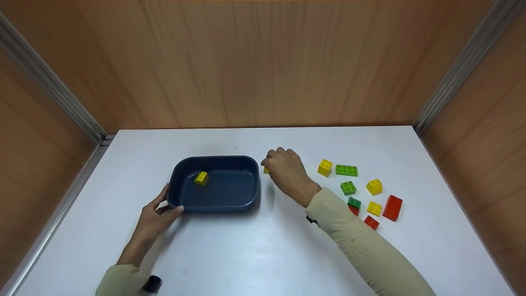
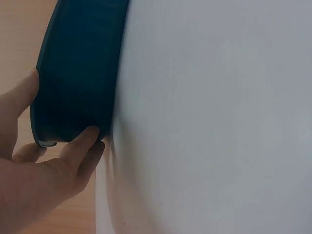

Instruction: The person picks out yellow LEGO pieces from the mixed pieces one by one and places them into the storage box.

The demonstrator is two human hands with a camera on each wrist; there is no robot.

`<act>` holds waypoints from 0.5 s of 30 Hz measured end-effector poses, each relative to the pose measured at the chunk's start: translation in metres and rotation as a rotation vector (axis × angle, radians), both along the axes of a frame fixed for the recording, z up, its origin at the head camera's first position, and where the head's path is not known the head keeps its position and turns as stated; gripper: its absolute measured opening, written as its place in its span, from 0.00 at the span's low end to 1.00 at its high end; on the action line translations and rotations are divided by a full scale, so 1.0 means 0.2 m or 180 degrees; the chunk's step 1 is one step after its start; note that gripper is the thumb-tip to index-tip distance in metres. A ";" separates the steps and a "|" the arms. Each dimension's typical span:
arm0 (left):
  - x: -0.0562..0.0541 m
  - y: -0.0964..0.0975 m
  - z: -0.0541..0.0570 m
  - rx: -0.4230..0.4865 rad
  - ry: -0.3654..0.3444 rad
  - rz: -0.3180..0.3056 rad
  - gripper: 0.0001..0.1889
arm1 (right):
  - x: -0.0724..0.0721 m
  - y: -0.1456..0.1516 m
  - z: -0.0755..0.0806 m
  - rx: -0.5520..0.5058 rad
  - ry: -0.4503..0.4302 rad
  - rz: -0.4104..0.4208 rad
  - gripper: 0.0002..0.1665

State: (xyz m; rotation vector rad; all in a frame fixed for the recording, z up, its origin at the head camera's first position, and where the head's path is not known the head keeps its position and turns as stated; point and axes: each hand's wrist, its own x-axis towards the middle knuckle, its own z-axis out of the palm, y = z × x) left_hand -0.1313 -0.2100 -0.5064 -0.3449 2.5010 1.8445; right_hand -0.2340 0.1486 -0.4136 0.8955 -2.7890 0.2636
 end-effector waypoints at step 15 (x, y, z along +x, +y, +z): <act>0.00 0.00 0.00 0.0085 0.0043 0.0007 0.46 | -0.06 -0.22 0.07 0.0116 0.0052 0.0291 0.17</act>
